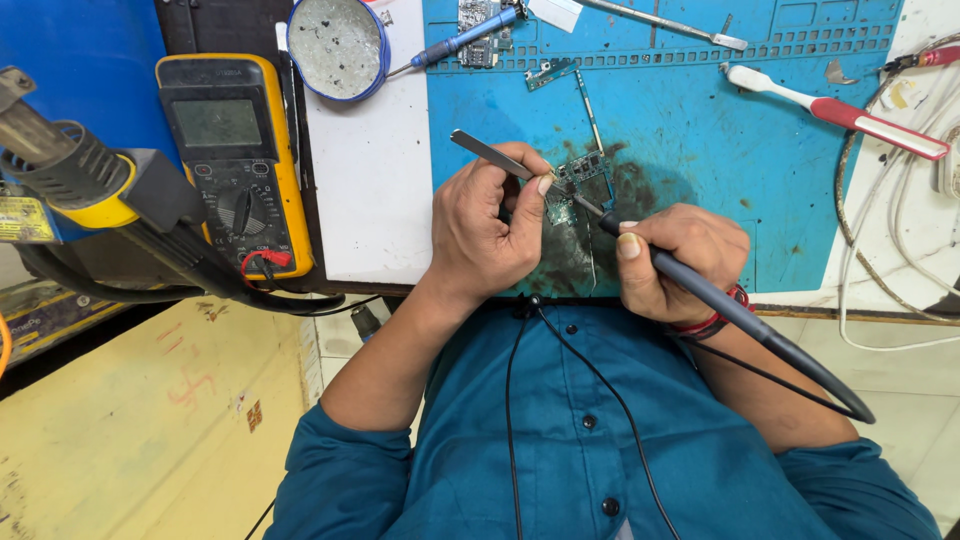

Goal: The person solders components on a small circuit board at a repair workbench, holding the board with one hand while applying a soldering iron with the other. They reposition the board, work on different board sections, and use tweezers to handle small parts on the board.

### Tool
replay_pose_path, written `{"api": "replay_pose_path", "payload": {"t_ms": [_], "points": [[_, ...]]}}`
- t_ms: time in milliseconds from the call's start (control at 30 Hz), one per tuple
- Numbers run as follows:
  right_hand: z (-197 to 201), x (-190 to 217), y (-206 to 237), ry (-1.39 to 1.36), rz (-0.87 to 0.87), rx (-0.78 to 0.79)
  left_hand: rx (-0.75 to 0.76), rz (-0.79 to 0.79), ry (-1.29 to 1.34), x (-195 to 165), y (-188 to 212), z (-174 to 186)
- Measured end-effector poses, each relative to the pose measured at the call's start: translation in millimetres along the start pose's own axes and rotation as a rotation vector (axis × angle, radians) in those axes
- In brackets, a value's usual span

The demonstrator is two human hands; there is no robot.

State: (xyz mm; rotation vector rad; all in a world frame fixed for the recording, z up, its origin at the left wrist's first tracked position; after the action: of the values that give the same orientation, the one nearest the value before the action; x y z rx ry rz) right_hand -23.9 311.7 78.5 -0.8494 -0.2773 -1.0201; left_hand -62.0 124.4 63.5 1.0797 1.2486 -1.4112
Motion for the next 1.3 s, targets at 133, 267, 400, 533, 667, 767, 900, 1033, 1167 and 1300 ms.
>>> {"api": "replay_pose_path", "payload": {"t_ms": [133,267,400,533,667,767,900,1033,1167,1300], "points": [[0.5,-1.6,-0.3,-0.007,-0.018,0.001,-0.002,0.004,-0.001,0.0,-0.2,-0.4],[0.6,-1.2,0.1,-0.007,-0.013,0.005,-0.004,0.004,0.002,-0.2,0.0,-0.8],[2.9,-1.6,2.2,-0.002,-0.012,0.002,-0.002,0.014,-0.008,0.6,1.6,-2.0],[5.0,-1.8,3.6,0.005,-0.002,-0.004,-0.003,-0.005,0.009,-1.2,1.9,-4.6],[4.8,-5.1,3.3,-0.005,-0.023,0.011,0.000,0.001,-0.011,-0.2,0.7,-6.1],[3.8,-2.6,3.6,-0.016,-0.012,0.005,-0.004,-0.001,-0.007,-1.1,1.7,-4.1],[3.6,-1.7,5.4,-0.013,-0.021,0.010,-0.003,0.001,-0.006,-1.4,3.5,-3.1],[4.0,-2.9,4.2,-0.008,-0.005,0.000,0.006,-0.008,-0.002,-1.7,2.4,-5.1],[7.3,-8.7,2.6,0.001,-0.007,0.002,0.005,0.007,-0.008,0.9,-0.9,-10.3],[10.8,-12.3,2.3,-0.005,-0.010,-0.003,0.004,0.006,-0.002,0.8,-3.2,-15.6]]}}
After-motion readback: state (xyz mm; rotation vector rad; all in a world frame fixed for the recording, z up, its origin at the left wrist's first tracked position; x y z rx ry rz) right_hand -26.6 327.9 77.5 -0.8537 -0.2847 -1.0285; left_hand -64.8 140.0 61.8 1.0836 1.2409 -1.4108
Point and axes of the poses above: each hand's wrist, its own y-axis away from the middle knuckle, its own z-axis out of the back of the hand, x = y × z, the point moved 10 cm from there along -y, towards the middle knuckle, and after that the axes turned 14 degrees about y, right-handed, at the moved point
